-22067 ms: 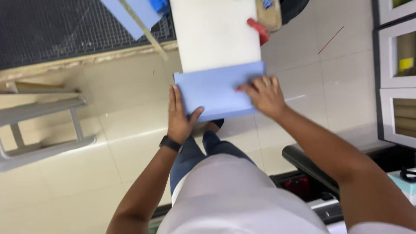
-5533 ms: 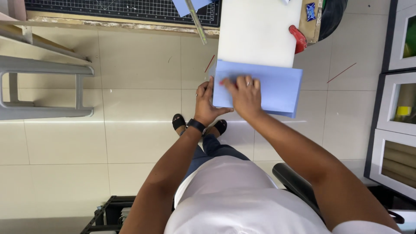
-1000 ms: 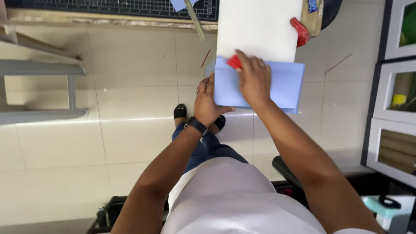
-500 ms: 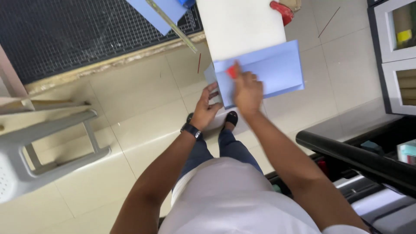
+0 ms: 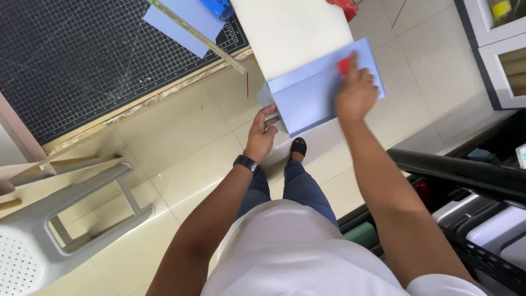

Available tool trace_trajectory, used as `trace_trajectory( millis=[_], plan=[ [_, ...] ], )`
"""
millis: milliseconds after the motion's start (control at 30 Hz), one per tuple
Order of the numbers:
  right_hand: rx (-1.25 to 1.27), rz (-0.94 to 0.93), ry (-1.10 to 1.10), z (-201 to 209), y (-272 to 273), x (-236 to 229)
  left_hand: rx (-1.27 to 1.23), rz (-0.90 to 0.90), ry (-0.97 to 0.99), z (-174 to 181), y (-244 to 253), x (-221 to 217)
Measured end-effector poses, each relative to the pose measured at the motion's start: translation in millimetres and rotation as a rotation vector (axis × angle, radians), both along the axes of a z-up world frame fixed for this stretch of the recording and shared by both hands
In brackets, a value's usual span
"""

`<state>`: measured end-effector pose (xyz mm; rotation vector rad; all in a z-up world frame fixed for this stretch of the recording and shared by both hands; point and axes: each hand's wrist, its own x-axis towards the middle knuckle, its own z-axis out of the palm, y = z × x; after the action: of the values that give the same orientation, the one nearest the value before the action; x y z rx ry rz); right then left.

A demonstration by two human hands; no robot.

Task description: Wrapping a white box with blue adhesive paper using a squeegee and utility knife

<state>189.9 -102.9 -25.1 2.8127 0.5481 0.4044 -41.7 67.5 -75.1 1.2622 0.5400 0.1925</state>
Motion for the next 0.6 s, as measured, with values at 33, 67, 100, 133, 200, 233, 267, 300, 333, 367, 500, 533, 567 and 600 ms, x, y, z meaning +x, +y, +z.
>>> trace_trajectory(
  millis=[33,67,100,133,200,233,267,300,333,367,500,533,567,600],
  plan=[
    [0.000,0.004,0.004,-6.7,6.4,-11.3,0.000,0.004,0.004,7.0,1.7,-1.5],
    [0.141,0.068,-0.057,-13.7,12.5,-22.4,0.065,-0.006,0.040,13.7,3.2,-2.7],
    [0.280,0.121,-0.125,-20.5,15.0,-32.3,0.127,-0.028,0.069,19.0,3.7,-0.5],
    [0.276,0.113,-0.127,-8.5,37.9,-69.4,0.124,-0.036,0.068,15.9,4.1,0.0],
    [0.322,0.457,0.027,17.0,87.7,-141.6,0.022,-0.020,-0.004,12.7,6.6,1.0],
    [0.322,0.449,0.028,17.1,76.5,-131.4,0.021,-0.028,-0.002,3.4,3.9,-2.6],
    [0.299,0.474,0.006,17.4,65.5,-121.5,-0.005,-0.030,-0.020,-5.6,1.6,-6.6],
    [0.279,0.504,-0.025,19.1,58.8,-104.8,-0.026,-0.028,-0.048,-13.8,3.6,-3.3],
    [0.282,0.503,-0.033,22.4,41.8,-71.7,-0.022,-0.031,-0.054,-12.2,7.2,2.1],
    [0.186,0.320,-0.075,23.9,19.9,-46.5,-0.023,-0.033,-0.062,-11.4,5.3,-1.3],
    [0.057,-0.003,-0.031,30.3,30.0,-75.5,-0.029,-0.026,-0.079,-6.4,1.8,-5.0],
    [0.056,-0.012,-0.040,32.4,40.4,-105.9,-0.030,-0.036,-0.088,0.5,3.6,0.0],
    [0.206,0.229,-0.050,34.4,50.5,-139.9,-0.044,-0.020,-0.060,8.7,3.9,-0.6],
    [0.354,0.471,-0.059,36.2,60.4,-174.3,-0.059,-0.005,-0.032,16.8,3.8,-1.6]
  ],
)
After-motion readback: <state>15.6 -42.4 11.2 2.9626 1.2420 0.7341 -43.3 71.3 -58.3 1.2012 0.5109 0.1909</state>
